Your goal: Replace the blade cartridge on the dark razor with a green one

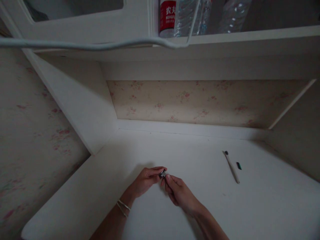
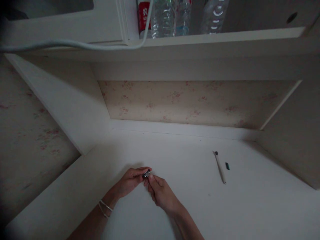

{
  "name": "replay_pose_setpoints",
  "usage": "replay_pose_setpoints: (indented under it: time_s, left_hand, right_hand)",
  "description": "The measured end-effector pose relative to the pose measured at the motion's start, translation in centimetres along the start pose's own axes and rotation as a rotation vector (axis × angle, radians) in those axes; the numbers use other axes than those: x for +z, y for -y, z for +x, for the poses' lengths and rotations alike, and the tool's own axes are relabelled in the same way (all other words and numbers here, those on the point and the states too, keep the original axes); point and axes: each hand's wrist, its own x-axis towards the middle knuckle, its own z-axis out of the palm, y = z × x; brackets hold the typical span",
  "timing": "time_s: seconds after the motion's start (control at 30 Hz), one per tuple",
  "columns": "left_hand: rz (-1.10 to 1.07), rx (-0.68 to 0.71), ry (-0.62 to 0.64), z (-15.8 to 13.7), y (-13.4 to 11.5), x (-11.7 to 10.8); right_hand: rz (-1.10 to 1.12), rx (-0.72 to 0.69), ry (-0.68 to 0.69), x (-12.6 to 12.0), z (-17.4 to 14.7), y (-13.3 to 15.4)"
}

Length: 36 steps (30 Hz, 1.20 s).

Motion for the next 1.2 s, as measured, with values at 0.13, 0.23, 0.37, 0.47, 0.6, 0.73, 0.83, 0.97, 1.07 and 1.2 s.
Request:
replay_pose_setpoints:
  time_s: [0.13,0.23,0.37,0.47,0.6,0.73,0.83,0.97,1.07,1.2]
  left_hand:
    - [-0.075,-0.019,0.001,-0.06,-0.15,0.39]
    - [-0.138,-0.021,0.002,-0.09,-0.20,0.56]
    - [-0.122,-0.030,-0.007,-0.08,-0.17,0.34]
    - [-0.124,-0.025,0.003,-0.09,-0.21,0.17]
    - [-0.147,-0.019,0.017,-0.08,-0.36,0.27]
    - [-0.184,-0.013,0.002,0.02,-0.40,0.51]
    - [-0.207,-0.020,-0.010,0.12,-0.24,0.49]
    - [-0.261,-0.013,-0.047,0.18,0.13,0.29]
    - [-0.308,-0.003,-0.064,0.17,0.29,0.23]
    - [-0.295,-0.005,-0.050,0.15,0.23,0.28]
  right_hand:
    - [0.112,-0.014,0.021,0.39,0.13,-0.21]
    - [0.137,-0.015,0.009,0.62,0.19,-0.29]
    - [0.098,0.004,0.017,0.54,0.10,0.10]
    - [0.051,0.020,0.005,0.43,0.05,0.43]
    - [0.069,0.028,-0.012,0.38,0.08,0.41]
    - [0.169,0.057,0.002,0.23,-0.02,0.24]
    - [0.176,0.051,0.007,0.24,-0.13,0.23]
    - [0.073,0.019,-0.060,0.49,-0.15,0.30]
    - [0.025,-0.002,-0.100,0.68,-0.12,0.35]
    - [0.014,0.001,-0.113,0.82,-0.08,0.39]
